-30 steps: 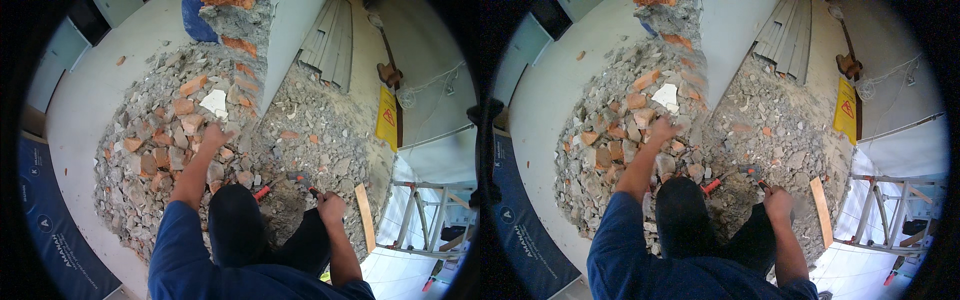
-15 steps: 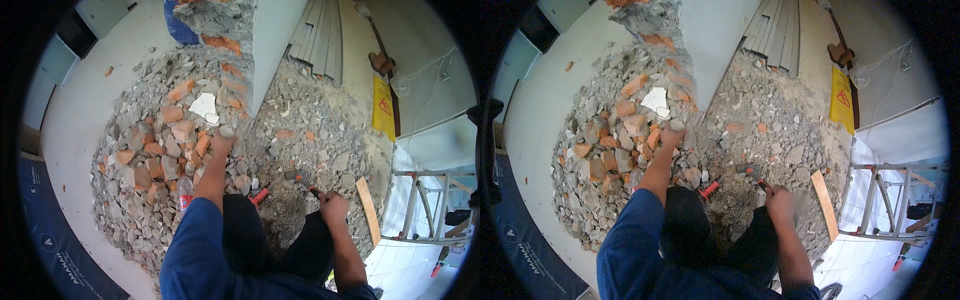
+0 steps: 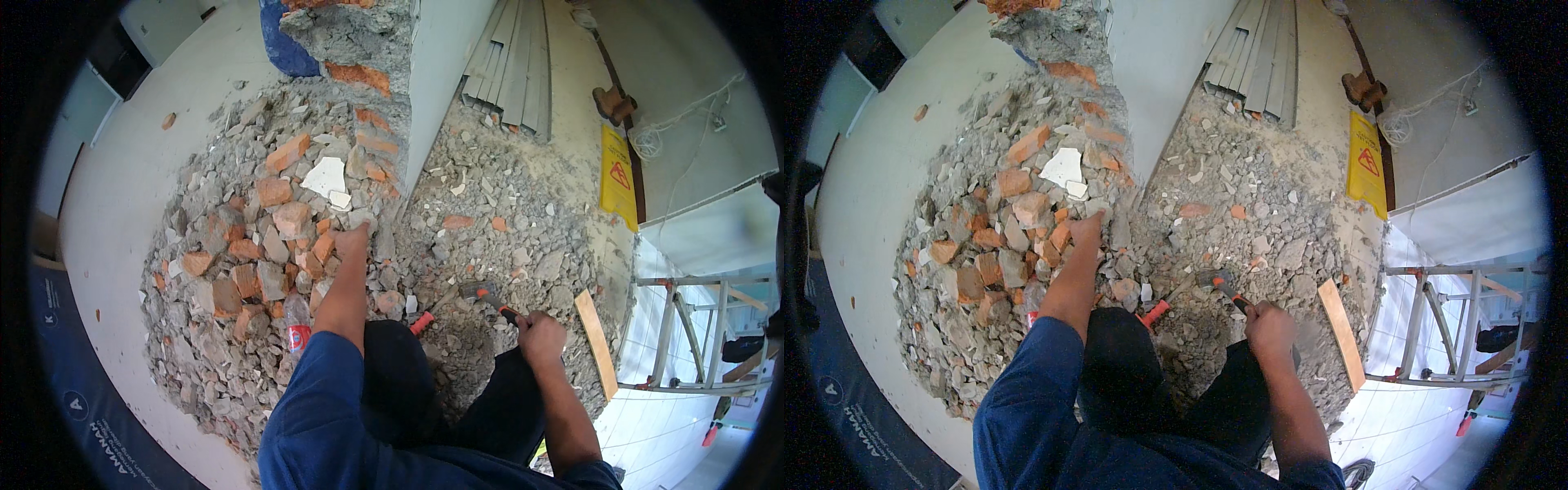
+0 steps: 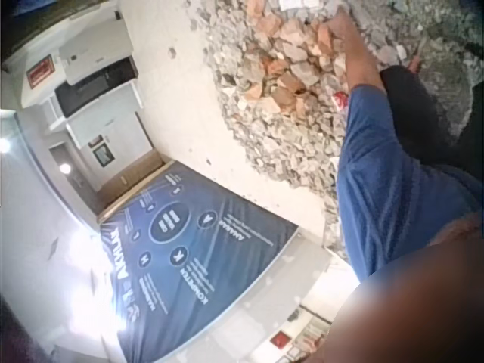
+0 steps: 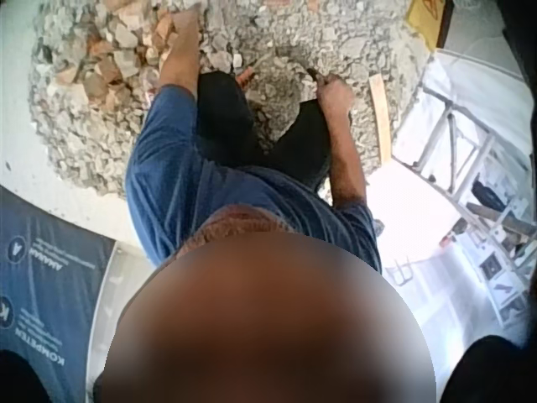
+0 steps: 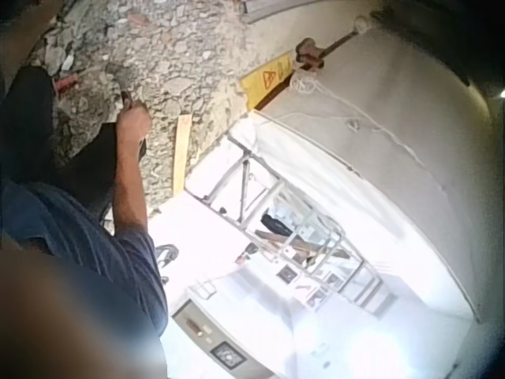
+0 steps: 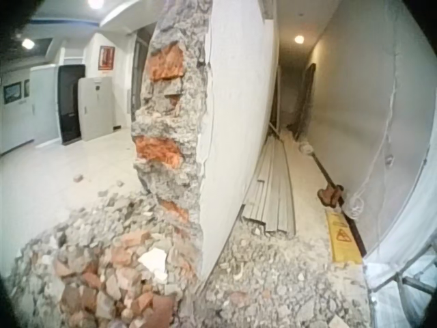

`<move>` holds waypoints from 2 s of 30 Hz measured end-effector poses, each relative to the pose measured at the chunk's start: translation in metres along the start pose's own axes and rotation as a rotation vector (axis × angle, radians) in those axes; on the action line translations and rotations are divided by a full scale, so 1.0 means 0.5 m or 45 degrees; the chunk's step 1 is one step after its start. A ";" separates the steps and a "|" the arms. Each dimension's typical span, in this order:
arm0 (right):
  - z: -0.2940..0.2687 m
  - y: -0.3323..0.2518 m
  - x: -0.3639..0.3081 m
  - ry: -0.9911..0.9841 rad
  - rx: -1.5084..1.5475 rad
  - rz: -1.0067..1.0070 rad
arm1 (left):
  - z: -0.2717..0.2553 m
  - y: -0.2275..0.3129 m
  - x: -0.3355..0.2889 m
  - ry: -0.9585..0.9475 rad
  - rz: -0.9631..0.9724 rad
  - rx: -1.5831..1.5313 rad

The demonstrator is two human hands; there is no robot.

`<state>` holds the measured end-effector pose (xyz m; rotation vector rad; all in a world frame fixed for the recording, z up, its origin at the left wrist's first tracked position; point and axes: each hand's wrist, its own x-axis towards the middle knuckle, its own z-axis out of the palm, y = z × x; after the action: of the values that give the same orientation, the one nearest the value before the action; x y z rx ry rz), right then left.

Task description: The person clears debris from a wall opening, then positions a long metal frame against the wall. Using a cordless drill, the person drives screws into the frame to secure it to the wall.

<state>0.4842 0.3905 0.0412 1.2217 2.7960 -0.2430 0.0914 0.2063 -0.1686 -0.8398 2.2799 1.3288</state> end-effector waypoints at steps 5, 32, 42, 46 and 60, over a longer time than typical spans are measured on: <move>-0.007 -0.012 0.018 0.003 0.009 -0.025 | 0.038 -0.020 0.077 -0.051 -0.079 -0.297; -0.019 -0.020 0.052 0.006 -0.015 -0.054 | -0.002 0.060 -0.064 -0.555 0.714 0.713; -0.006 0.005 0.044 -0.015 -0.045 -0.002 | 0.068 -0.020 -0.074 -0.335 0.720 0.774; -0.002 0.027 0.042 0.012 0.021 0.013 | -0.019 0.038 -0.004 -0.340 0.651 0.019; -0.025 0.026 0.097 -0.079 -0.083 -0.004 | -0.129 -0.096 -0.029 -0.241 1.381 2.008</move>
<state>0.4607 0.4365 0.0454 1.1746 2.7308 -0.1847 0.1326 0.1364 -0.1602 1.0500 2.5888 -0.4718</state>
